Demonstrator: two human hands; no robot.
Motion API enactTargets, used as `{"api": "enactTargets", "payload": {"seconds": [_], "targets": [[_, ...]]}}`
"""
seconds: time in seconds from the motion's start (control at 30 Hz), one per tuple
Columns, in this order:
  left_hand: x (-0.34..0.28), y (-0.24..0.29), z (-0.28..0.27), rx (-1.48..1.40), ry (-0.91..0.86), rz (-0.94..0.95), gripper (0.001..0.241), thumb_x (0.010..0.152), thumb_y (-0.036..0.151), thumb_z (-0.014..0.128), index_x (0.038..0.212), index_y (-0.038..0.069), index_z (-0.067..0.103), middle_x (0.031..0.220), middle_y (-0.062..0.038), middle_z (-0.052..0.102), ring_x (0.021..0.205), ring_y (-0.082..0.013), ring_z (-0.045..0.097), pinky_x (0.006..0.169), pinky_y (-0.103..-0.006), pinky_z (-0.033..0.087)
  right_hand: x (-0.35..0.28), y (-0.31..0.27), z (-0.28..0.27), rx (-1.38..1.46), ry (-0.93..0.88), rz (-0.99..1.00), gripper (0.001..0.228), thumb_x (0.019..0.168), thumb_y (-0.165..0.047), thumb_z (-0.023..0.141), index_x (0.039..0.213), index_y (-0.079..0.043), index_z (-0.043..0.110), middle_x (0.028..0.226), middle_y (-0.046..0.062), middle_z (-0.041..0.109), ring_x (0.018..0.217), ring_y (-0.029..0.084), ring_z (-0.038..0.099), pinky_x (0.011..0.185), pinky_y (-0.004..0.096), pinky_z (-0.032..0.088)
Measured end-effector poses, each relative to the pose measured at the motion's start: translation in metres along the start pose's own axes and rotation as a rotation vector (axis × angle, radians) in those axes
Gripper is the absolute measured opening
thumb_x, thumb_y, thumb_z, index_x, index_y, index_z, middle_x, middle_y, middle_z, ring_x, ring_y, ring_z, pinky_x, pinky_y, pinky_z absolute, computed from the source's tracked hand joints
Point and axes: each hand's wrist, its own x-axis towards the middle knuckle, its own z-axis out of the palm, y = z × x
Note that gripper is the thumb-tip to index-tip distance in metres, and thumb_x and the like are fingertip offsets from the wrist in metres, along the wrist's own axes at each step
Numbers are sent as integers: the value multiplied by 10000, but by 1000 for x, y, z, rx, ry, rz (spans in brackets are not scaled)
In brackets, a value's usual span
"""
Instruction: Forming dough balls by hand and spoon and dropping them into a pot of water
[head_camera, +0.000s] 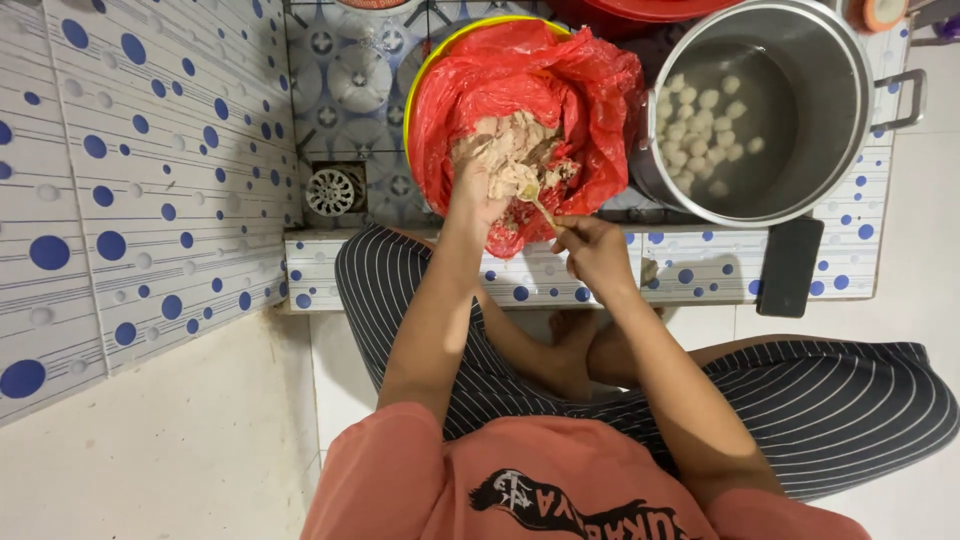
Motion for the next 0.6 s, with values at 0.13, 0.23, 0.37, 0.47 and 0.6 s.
{"api": "enactTargets", "payload": {"seconds": [0.13, 0.23, 0.37, 0.47, 0.6], "targets": [[-24, 3, 11, 186, 82, 314, 176, 820, 121, 818, 789, 159, 649, 662, -77, 654, 506, -208, 630, 319, -259, 401, -10, -15, 1, -91, 23, -42, 251, 949, -1, 636, 1180, 64, 711, 708, 165, 715, 344, 125, 563, 316, 241, 402], [-18, -16, 10, 44, 123, 420, 185, 837, 60, 742, 845, 175, 597, 782, 15, 614, 732, -161, 646, 566, -235, 516, -15, -20, 7, -229, 82, -113, 224, 963, -39, 647, 1160, 19, 736, 699, 125, 718, 360, 130, 580, 327, 246, 416], [4, -35, -3, 468, 245, 738, 174, 855, -58, 621, 989, 30, 687, 1030, -57, 605, 1014, -171, 584, 943, -342, 512, -27, -32, 19, -488, 132, -418, 206, 952, -6, 683, 1137, -1, 774, 773, 187, 729, 680, 318, 727, 590, 384, 570], [15, -35, -12, 446, 279, 684, 150, 930, 75, 639, 1073, 43, 669, 1113, -107, 590, 1075, -193, 537, 984, -380, 461, -33, -36, 26, -618, 160, -567, 240, 946, 27, 669, 1164, 1, 767, 842, 210, 729, 761, 381, 741, 660, 432, 603], [7, -18, -6, 273, 206, 365, 287, 1011, 332, 569, 1092, 82, 683, 1006, -122, 593, 878, -178, 511, 759, -289, 422, -34, -27, 21, -856, 192, -675, 251, 946, -1, 674, 1163, -59, 786, 846, 156, 719, 740, 365, 740, 628, 439, 603]]}}
